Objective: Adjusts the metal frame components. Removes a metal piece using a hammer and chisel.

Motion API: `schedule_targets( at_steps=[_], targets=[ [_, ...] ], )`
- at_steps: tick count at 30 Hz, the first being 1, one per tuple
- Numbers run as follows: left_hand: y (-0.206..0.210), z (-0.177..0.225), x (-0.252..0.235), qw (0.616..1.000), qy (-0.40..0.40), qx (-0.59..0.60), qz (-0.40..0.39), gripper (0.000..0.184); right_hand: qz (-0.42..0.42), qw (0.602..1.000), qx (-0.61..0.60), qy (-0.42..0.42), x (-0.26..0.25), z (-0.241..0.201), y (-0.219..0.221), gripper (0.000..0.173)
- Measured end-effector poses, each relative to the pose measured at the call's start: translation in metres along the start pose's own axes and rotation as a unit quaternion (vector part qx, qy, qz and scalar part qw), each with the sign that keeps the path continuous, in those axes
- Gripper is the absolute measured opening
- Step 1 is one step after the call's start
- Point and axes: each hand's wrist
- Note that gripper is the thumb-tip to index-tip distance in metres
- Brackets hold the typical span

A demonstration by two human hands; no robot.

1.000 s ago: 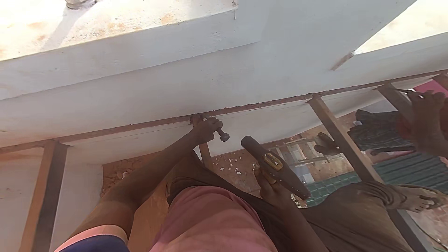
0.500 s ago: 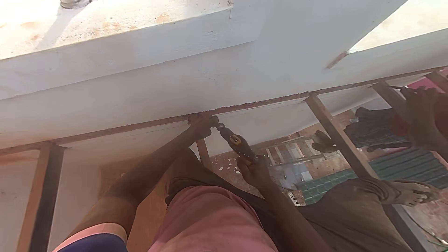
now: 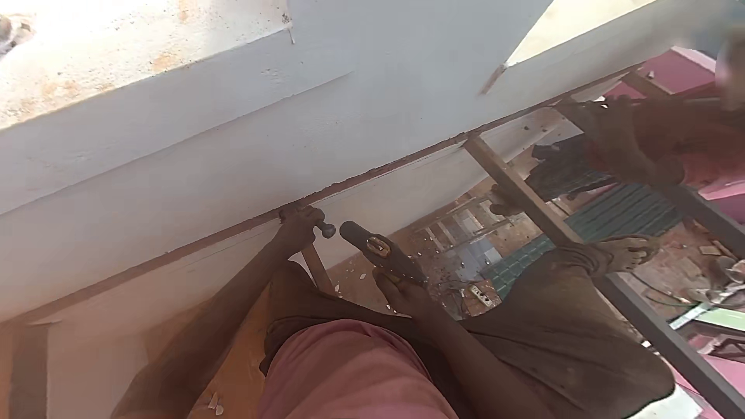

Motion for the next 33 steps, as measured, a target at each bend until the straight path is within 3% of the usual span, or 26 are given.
schedule_targets(
  at_steps=[2, 6, 9, 13, 17, 22, 25, 30, 33],
  targets=[
    [-0.009, 0.008, -0.001, 0.999, -0.034, 0.041, 0.007, 0.015, 0.054, 0.998, -0.022, 0.017, 0.001, -0.007, -0.017, 0.027],
    [-0.013, 0.028, -0.005, 0.975, -0.016, 0.141, 0.169, 0.017, 0.194, 0.969, -0.126, 0.084, 0.002, -0.008, -0.062, 0.018],
    [-0.021, 0.043, -0.016, 0.939, -0.006, 0.273, 0.211, 0.011, 0.284, 0.937, -0.199, 0.030, 0.008, -0.001, -0.092, 0.051],
    [-0.036, 0.064, -0.039, 0.909, -0.004, 0.358, 0.213, 0.008, 0.430, 0.838, -0.335, -0.022, 0.007, -0.009, -0.122, 0.056],
    [-0.044, 0.083, -0.063, 0.915, 0.001, 0.347, 0.207, 0.008, 0.557, 0.733, -0.390, 0.032, 0.017, -0.021, -0.143, 0.027],
    [-0.057, 0.106, -0.127, 0.967, 0.107, 0.189, 0.134, 0.012, 0.583, 0.702, -0.384, 0.141, 0.043, -0.021, -0.161, 0.024],
    [-0.064, 0.124, -0.196, 0.973, 0.205, 0.085, 0.069, 0.020, 0.575, 0.691, -0.384, 0.212, 0.061, -0.011, -0.162, 0.027],
    [-0.048, 0.173, -0.311, 0.942, 0.311, -0.064, -0.105, 0.028, 0.574, 0.647, -0.349, 0.360, 0.075, 0.007, -0.157, 0.042],
    [-0.025, 0.210, -0.354, 0.901, 0.342, -0.142, -0.227, 0.030, 0.570, 0.650, -0.357, 0.353, 0.065, -0.004, -0.175, 0.035]
  ],
)
Point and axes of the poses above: each hand's wrist, its own x-axis away from the middle knuckle, its own y-axis out of the palm, z = x × y, and after that the axes turned 14 degrees about -x, right-handed
